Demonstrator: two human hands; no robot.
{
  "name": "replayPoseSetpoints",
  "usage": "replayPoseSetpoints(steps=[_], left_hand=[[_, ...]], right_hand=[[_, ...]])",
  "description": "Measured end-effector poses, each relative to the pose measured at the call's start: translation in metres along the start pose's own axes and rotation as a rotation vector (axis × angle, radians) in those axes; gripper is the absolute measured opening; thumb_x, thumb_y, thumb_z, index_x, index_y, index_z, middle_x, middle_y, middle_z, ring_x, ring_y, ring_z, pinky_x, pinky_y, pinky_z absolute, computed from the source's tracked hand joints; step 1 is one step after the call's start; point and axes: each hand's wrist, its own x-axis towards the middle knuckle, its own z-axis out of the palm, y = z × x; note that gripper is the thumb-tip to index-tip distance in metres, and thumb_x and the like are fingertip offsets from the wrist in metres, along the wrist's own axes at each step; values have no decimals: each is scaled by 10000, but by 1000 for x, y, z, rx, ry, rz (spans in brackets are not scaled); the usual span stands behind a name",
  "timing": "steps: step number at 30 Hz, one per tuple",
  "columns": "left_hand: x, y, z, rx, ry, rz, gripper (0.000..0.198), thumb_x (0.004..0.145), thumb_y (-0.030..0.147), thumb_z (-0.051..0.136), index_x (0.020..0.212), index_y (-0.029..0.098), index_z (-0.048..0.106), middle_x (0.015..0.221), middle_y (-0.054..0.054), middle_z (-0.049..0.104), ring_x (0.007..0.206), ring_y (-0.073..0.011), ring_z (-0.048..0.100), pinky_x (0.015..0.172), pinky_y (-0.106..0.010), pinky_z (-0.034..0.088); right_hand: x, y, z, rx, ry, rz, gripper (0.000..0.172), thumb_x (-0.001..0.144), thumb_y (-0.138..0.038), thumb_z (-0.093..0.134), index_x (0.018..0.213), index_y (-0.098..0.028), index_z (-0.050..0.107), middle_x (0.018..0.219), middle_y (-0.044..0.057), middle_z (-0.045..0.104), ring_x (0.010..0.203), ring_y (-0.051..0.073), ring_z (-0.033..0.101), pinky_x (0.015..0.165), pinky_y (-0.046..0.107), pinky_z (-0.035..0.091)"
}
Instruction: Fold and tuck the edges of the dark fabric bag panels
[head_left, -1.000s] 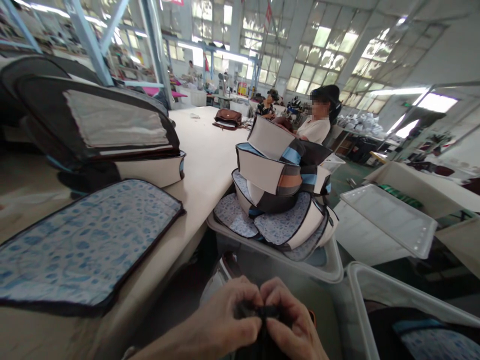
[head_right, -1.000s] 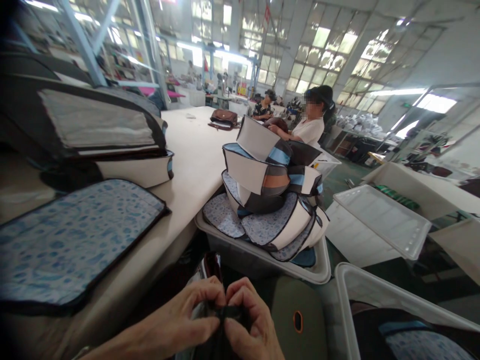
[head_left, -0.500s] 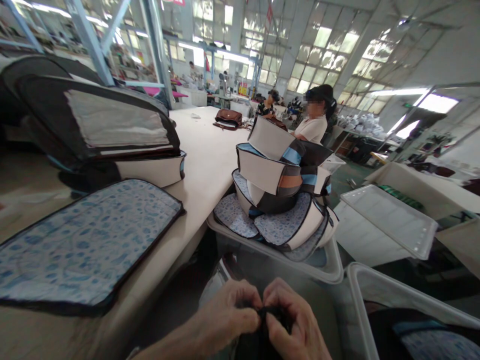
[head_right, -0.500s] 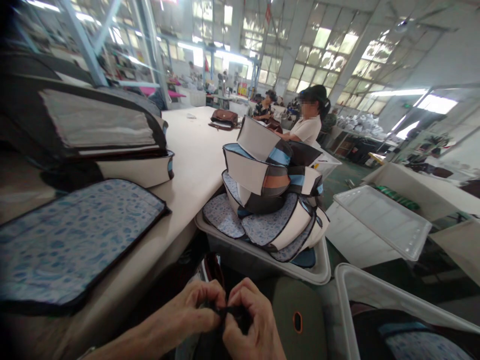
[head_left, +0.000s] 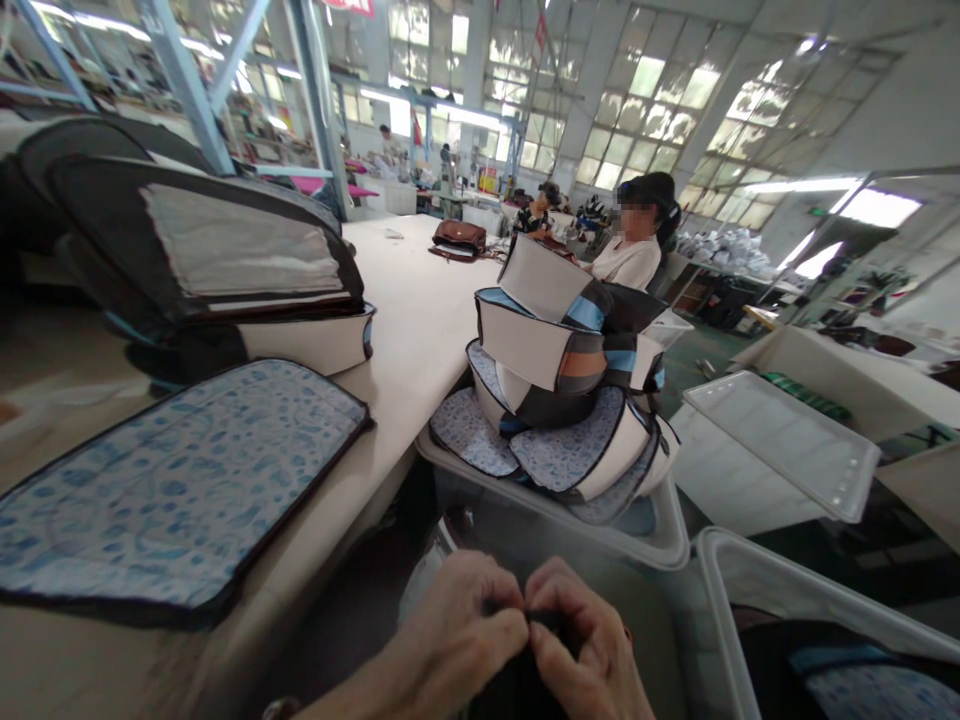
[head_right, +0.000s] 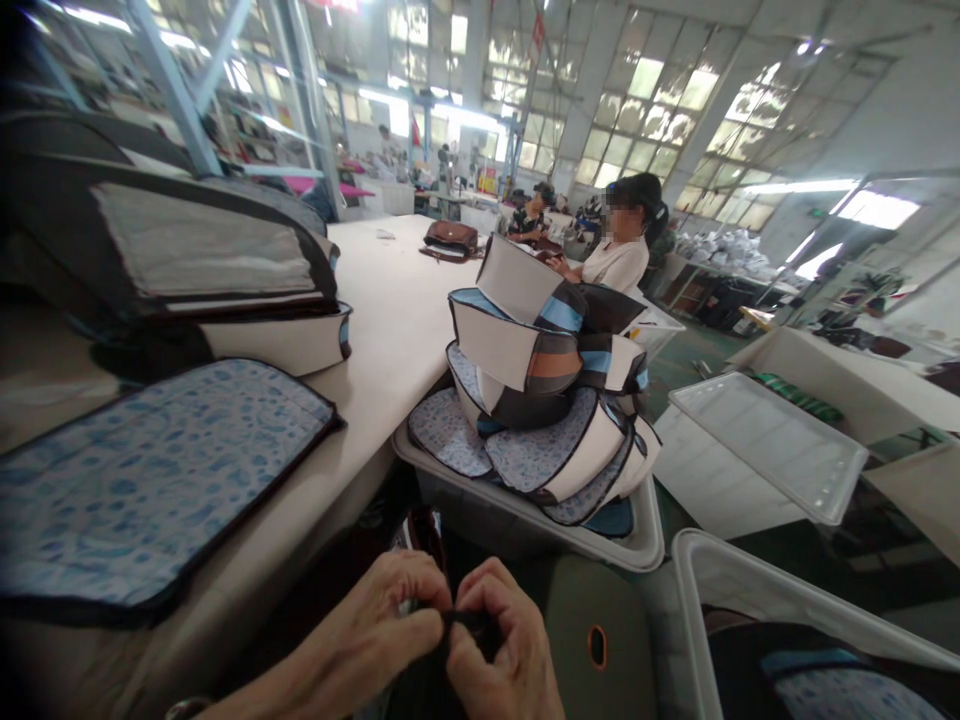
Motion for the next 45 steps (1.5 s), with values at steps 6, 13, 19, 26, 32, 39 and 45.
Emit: replayPoseSetpoints(steps=[6,13,19,26,32,39,45], left_hand=[[4,-5,-16,-134,-250,16,171,731,215,504,764,150,658,642,48,516,631,-125,453,580,-212,342],[10,-15,-27,36,-252,325,180,822,139,498,896,149,662,791,21,645,715,-114,556,677,-189,418],[8,-21,-22,241,-158,439,184,833,97,500,898,175,652,795,24,647,698,-101,579,662,-180,405],[5,-15,-26,324,-186,525,216,815,82,551,976,208,620,912,18,649,807,-120,611,714,-189,414],[6,-11,-13,490,-107,534,138,800,78,548,879,174,608,818,0,643,703,-145,604,615,-233,380],[11,-17,-4,648,-13,736,111,835,72,495,822,180,516,781,5,582,703,-164,512,726,-294,387],[11,-14,-3,725,-103,738,136,872,48,431,872,171,489,863,-20,575,766,-180,500,764,-310,389]], right_hand=[[0,4,-5,103,-24,37,156,757,-304,523,652,-191,497,759,18,483,686,168,459,629,288,374],[1,-1,-9,29,-77,71,178,773,-352,501,693,-196,470,752,0,446,694,162,426,633,282,351],[1,-3,-10,-30,-63,177,185,745,-373,497,726,-190,475,663,-33,399,631,142,369,580,272,298],[-1,-4,-13,48,-88,180,195,753,-370,512,737,-180,473,690,-25,411,638,140,373,587,267,310],[0,2,-12,24,-52,118,171,769,-341,519,721,-190,456,711,-17,427,678,156,408,630,280,347],[-3,0,-17,-80,-59,175,165,775,-342,503,750,-179,488,675,-28,428,634,142,423,587,262,357],[4,-1,-24,-415,10,-169,70,729,-169,507,662,-184,516,632,-10,518,611,147,502,574,259,409]])
